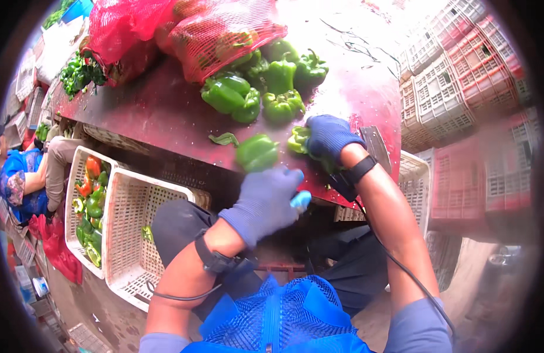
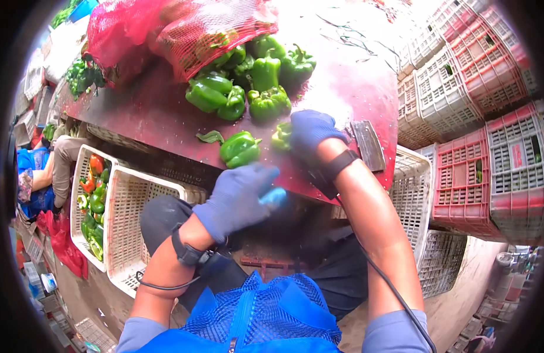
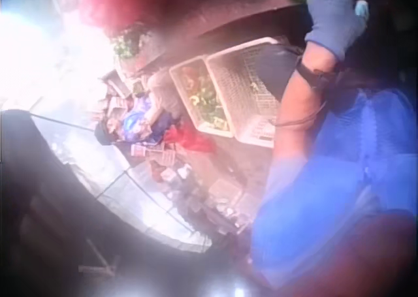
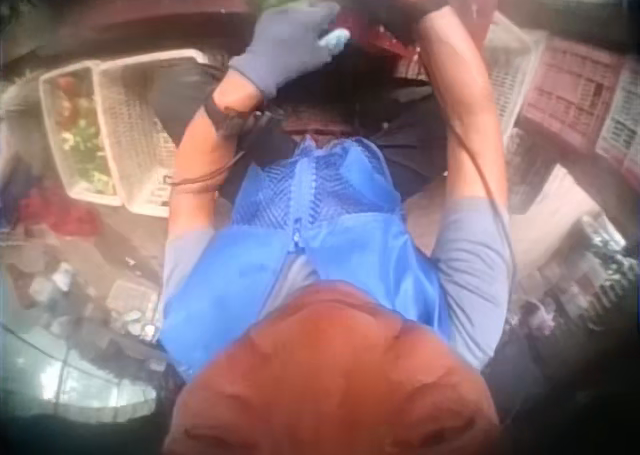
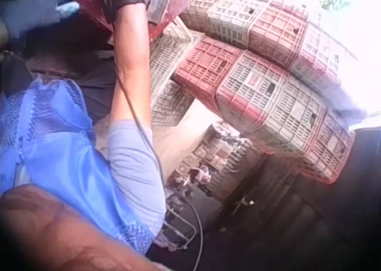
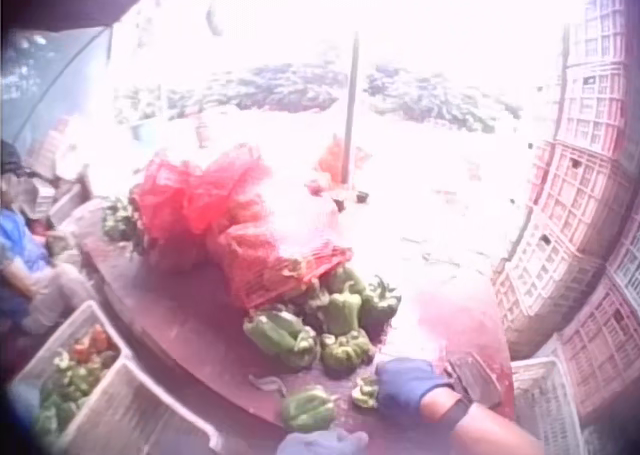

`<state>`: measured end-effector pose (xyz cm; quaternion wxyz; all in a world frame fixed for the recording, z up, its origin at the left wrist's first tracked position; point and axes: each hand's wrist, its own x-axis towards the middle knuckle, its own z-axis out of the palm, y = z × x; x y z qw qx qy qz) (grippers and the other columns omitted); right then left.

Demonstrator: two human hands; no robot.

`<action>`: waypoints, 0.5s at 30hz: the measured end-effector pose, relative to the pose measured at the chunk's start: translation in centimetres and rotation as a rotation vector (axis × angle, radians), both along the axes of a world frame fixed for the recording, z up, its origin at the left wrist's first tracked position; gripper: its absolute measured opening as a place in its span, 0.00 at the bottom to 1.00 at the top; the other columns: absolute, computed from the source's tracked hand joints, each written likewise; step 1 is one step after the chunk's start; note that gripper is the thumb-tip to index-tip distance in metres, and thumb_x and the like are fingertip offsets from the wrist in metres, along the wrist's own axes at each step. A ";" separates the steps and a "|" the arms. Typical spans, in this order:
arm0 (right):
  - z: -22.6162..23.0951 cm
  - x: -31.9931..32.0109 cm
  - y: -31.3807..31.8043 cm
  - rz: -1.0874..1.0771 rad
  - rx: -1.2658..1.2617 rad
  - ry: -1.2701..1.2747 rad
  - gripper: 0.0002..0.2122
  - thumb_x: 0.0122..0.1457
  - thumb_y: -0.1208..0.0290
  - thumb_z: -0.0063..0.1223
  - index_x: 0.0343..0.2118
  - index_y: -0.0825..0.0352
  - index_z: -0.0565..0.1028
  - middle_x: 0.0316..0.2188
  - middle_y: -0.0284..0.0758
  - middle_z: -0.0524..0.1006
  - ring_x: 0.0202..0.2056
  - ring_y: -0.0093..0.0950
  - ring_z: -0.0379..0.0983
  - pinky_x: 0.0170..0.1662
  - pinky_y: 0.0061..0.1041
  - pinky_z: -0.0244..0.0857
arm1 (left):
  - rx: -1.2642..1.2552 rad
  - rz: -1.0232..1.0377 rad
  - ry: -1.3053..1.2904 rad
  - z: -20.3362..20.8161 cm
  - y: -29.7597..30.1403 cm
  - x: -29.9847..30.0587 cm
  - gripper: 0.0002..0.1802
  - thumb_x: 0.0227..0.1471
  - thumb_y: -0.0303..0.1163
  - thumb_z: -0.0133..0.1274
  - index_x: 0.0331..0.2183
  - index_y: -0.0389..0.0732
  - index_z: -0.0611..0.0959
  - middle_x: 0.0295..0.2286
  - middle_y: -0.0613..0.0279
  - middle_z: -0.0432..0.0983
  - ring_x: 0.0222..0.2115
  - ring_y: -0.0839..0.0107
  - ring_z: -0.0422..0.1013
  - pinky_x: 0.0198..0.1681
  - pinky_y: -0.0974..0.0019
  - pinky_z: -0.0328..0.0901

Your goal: Sorting and cleaning green bell peppers in an agricultural processing area.

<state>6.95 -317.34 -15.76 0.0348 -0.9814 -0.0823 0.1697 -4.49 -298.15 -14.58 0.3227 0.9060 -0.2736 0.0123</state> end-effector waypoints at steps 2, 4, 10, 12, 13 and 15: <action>0.1 -0.2 0.4 -0.016 0.057 0.024 0.17 0.48 0.58 0.60 0.36 0.65 0.80 0.34 0.49 0.79 0.40 0.46 0.76 0.46 0.40 0.69 | 0.279 -0.126 0.092 0.5 -0.2 -0.2 0.20 0.49 0.46 0.57 0.38 0.42 0.78 0.31 0.52 0.77 0.35 0.54 0.75 0.37 0.54 0.69; 1.3 -0.2 1.3 -0.011 0.069 0.039 0.17 0.48 0.58 0.60 0.36 0.65 0.80 0.34 0.49 0.79 0.40 0.47 0.76 0.45 0.41 0.69 | 0.311 -0.123 0.089 -0.1 0.0 0.0 0.19 0.49 0.46 0.57 0.37 0.42 0.78 0.30 0.53 0.76 0.34 0.56 0.75 0.36 0.55 0.69; 0.7 1.3 -1.0 -0.044 0.251 -0.225 0.13 0.47 0.64 0.61 0.34 0.67 0.79 0.27 0.47 0.79 0.32 0.44 0.78 0.38 0.39 0.70 | 0.391 -0.219 0.080 -1.0 -0.1 -0.6 0.14 0.44 0.42 0.58 0.30 0.42 0.80 0.29 0.56 0.77 0.30 0.59 0.76 0.30 0.54 0.67; 2.9 1.1 -0.7 -0.113 0.357 -0.221 0.11 0.47 0.65 0.59 0.33 0.64 0.80 0.27 0.46 0.80 0.32 0.43 0.78 0.37 0.37 0.71 | 0.401 -0.271 0.094 -1.7 -1.3 -0.9 0.12 0.45 0.40 0.57 0.28 0.41 0.80 0.28 0.55 0.77 0.29 0.58 0.76 0.29 0.55 0.68; 3.9 0.8 0.6 -0.099 0.417 -0.252 0.11 0.49 0.66 0.59 0.34 0.66 0.79 0.26 0.45 0.79 0.29 0.38 0.79 0.36 0.33 0.71 | 0.407 -0.312 0.138 -1.6 -1.6 -1.0 0.12 0.46 0.39 0.56 0.28 0.41 0.80 0.29 0.53 0.78 0.30 0.57 0.77 0.30 0.53 0.68; 5.5 0.6 4.8 -0.003 0.662 -0.113 0.14 0.50 0.64 0.62 0.36 0.68 0.79 0.26 0.42 0.80 0.28 0.32 0.78 0.36 0.28 0.71 | 0.434 -0.334 0.201 -1.6 -2.0 -1.0 0.11 0.46 0.38 0.55 0.29 0.40 0.81 0.30 0.52 0.79 0.31 0.56 0.77 0.32 0.52 0.69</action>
